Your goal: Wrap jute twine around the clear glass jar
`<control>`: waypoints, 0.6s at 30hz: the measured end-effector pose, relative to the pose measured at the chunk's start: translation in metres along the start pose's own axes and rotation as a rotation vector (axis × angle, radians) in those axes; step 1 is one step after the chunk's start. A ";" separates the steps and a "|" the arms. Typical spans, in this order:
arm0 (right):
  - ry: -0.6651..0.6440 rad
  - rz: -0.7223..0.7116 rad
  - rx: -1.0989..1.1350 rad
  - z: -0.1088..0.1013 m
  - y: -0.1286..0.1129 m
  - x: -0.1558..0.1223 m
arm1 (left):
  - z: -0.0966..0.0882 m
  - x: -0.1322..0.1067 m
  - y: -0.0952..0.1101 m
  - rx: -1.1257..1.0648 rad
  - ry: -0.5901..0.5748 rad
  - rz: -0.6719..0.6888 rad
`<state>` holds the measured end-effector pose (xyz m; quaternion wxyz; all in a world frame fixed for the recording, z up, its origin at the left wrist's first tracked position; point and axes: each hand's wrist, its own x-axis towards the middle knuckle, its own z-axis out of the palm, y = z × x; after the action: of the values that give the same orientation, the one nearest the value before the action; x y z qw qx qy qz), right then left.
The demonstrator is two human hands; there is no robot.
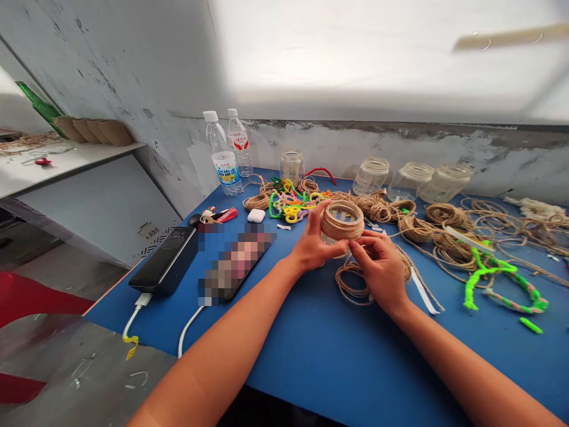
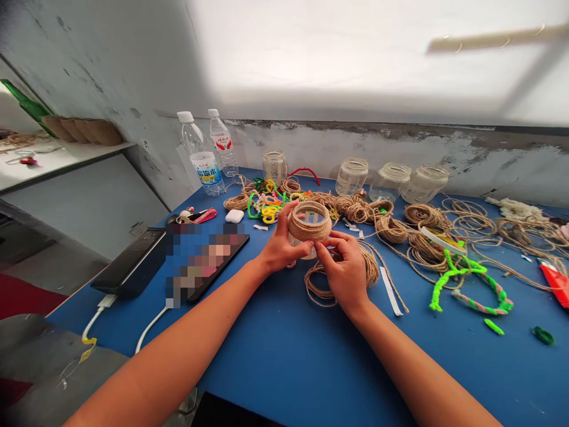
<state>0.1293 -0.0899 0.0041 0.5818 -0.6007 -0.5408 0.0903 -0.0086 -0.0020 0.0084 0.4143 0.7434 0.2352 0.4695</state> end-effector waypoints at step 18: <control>0.028 -0.008 -0.024 0.001 0.001 0.000 | 0.002 0.001 0.000 -0.150 0.022 -0.113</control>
<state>0.1295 -0.0893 0.0033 0.5826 -0.6064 -0.5362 0.0731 -0.0062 -0.0020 0.0081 0.4921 0.6907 0.2455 0.4696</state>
